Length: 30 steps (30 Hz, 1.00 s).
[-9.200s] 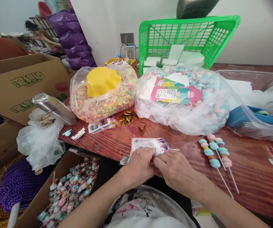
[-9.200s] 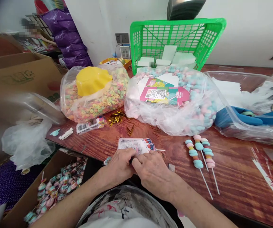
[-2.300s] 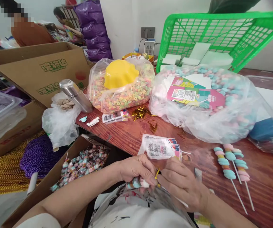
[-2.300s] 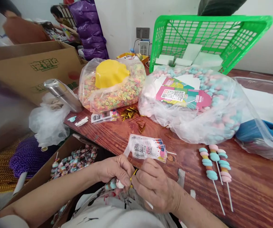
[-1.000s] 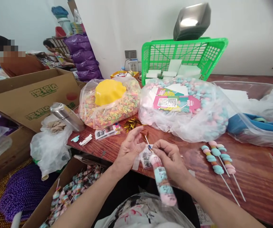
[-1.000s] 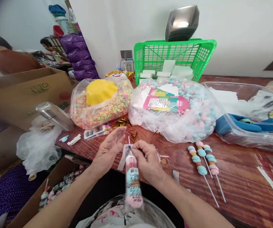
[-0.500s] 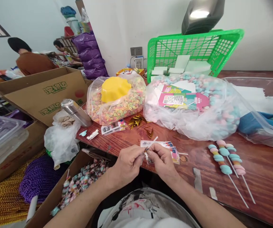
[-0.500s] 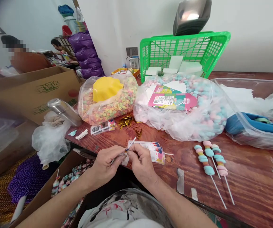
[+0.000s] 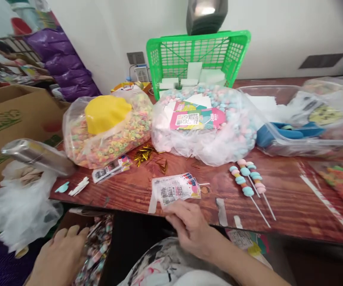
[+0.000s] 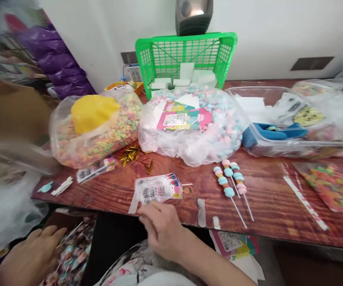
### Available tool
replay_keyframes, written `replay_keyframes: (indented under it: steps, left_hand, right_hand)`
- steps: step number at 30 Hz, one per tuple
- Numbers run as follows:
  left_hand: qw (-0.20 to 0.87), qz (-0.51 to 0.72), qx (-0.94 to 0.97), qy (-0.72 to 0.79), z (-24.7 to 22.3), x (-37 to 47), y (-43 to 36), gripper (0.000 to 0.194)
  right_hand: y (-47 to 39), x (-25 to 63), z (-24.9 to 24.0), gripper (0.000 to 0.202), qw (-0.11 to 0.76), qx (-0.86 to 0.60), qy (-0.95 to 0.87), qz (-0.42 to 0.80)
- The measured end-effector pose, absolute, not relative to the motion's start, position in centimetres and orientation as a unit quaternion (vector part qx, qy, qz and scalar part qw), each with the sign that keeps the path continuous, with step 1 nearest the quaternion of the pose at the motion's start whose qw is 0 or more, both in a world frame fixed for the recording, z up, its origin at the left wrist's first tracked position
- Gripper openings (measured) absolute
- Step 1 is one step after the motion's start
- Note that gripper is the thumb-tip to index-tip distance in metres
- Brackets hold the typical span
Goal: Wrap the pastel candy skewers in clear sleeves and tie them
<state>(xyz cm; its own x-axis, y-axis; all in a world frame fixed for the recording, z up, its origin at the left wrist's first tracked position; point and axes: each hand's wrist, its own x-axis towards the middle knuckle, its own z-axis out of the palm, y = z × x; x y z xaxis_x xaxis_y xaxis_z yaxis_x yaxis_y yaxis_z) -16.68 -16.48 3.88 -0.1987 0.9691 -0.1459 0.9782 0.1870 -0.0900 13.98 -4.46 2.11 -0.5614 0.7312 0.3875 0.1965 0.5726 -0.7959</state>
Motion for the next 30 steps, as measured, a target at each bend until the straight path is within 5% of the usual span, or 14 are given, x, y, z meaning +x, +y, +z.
replay_keyframes:
  steps: [6,10,14,21,30]
  left_hand:
    - [-0.012,0.116,0.827,0.55,3.1,-4.9,-7.6,0.021]
    - [0.018,0.015,0.848,0.529,2.3,1.4,-2.3,0.019]
    - [0.01,-0.036,0.84,0.542,1.0,1.2,-1.2,0.022]
    - [-0.01,0.011,0.824,0.566,0.5,0.9,-2.5,0.035]
    - [-0.004,0.023,0.813,0.582,0.5,1.1,-2.0,0.014]
  right_hand:
    - [-1.1,25.1,0.4,0.014,0.439,-0.499,-0.743,0.078]
    - [-1.4,29.6,-0.1,0.015,0.233,-0.671,-0.692,-0.124]
    - [-2.2,30.7,-1.1,0.018,0.089,-0.683,-0.716,-0.115]
    - [-1.5,30.8,-1.8,0.02,0.097,-0.69,-0.706,-0.127]
    - [0.9,35.2,8.1,0.032,0.04,-0.437,-0.871,-0.222]
